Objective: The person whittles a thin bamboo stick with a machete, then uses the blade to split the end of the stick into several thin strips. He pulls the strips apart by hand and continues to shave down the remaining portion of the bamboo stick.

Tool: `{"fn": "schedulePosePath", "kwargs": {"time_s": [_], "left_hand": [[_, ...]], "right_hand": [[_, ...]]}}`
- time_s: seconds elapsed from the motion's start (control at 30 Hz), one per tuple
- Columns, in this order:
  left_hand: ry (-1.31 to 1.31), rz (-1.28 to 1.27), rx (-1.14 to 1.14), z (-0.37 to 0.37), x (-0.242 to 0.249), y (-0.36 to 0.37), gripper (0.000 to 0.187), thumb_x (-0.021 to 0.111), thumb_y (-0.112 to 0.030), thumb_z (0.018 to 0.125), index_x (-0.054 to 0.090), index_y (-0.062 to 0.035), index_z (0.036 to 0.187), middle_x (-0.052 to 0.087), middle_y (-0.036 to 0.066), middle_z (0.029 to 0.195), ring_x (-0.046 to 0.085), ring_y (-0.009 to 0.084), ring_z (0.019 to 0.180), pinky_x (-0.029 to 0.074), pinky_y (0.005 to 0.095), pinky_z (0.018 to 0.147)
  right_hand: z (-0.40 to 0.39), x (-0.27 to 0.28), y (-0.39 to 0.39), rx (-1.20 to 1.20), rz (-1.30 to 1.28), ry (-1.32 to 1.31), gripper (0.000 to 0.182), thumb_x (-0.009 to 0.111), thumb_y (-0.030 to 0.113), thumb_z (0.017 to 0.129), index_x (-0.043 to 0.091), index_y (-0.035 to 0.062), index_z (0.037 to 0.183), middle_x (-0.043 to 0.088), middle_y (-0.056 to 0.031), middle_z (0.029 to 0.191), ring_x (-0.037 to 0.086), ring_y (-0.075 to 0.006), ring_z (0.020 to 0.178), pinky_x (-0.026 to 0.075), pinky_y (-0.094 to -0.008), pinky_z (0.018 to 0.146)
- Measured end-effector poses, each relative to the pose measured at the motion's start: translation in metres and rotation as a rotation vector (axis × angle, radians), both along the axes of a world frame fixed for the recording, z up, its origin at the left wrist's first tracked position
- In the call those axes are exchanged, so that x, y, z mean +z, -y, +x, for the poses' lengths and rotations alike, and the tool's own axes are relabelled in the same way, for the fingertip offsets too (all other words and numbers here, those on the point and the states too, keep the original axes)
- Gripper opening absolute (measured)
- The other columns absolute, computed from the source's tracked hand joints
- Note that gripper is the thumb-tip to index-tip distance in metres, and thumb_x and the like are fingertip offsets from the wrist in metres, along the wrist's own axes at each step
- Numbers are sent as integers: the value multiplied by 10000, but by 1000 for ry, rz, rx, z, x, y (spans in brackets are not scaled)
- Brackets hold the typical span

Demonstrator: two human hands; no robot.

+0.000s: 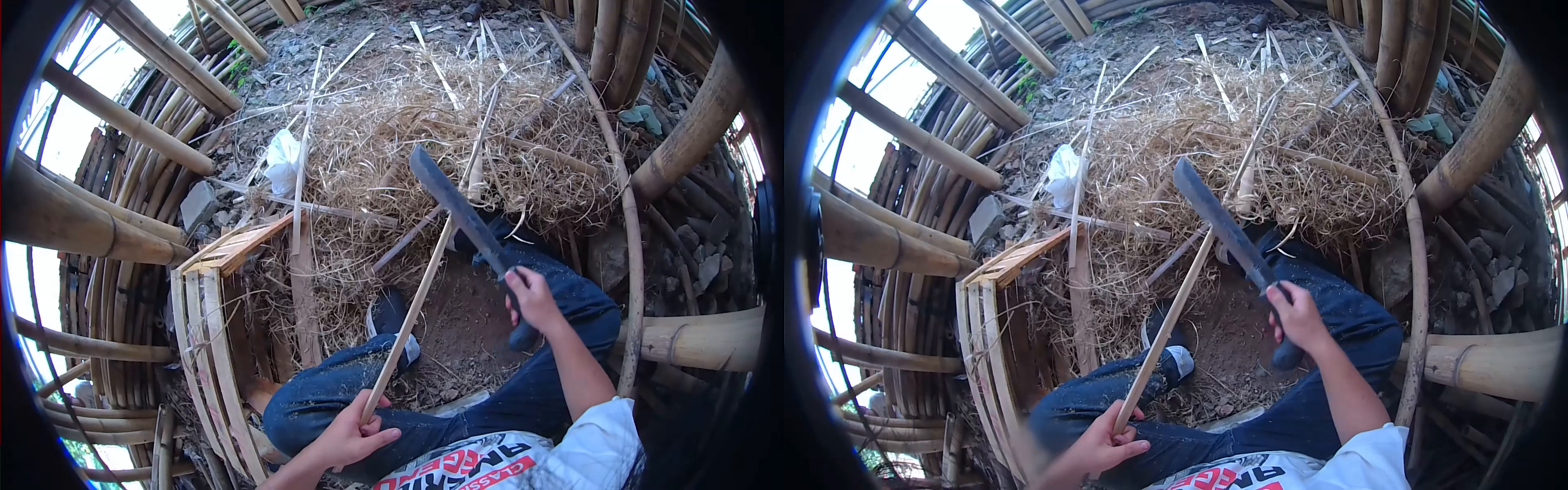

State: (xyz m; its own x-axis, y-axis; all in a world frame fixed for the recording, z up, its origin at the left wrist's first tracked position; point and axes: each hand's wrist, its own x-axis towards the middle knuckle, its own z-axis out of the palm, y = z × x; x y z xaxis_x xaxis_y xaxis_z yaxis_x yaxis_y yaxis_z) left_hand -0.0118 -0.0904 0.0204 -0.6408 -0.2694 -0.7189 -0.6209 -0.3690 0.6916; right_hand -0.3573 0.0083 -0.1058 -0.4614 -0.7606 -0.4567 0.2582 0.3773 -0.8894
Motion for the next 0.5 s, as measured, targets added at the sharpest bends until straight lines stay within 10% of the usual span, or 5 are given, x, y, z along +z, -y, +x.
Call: {"fn": "schedulePosePath", "kwargs": {"time_s": [0.5], "left_hand": [[8,-65,-32,1,1,1,418,708,-153,875,405,-52,1146,285,-83,627,268,32,565,243,216,527]], "right_hand": [[31,5,0,-25,38,38,296,521,332,981,506,39,942,525,-37,602,503,-115,405,439,-284,380]]}}
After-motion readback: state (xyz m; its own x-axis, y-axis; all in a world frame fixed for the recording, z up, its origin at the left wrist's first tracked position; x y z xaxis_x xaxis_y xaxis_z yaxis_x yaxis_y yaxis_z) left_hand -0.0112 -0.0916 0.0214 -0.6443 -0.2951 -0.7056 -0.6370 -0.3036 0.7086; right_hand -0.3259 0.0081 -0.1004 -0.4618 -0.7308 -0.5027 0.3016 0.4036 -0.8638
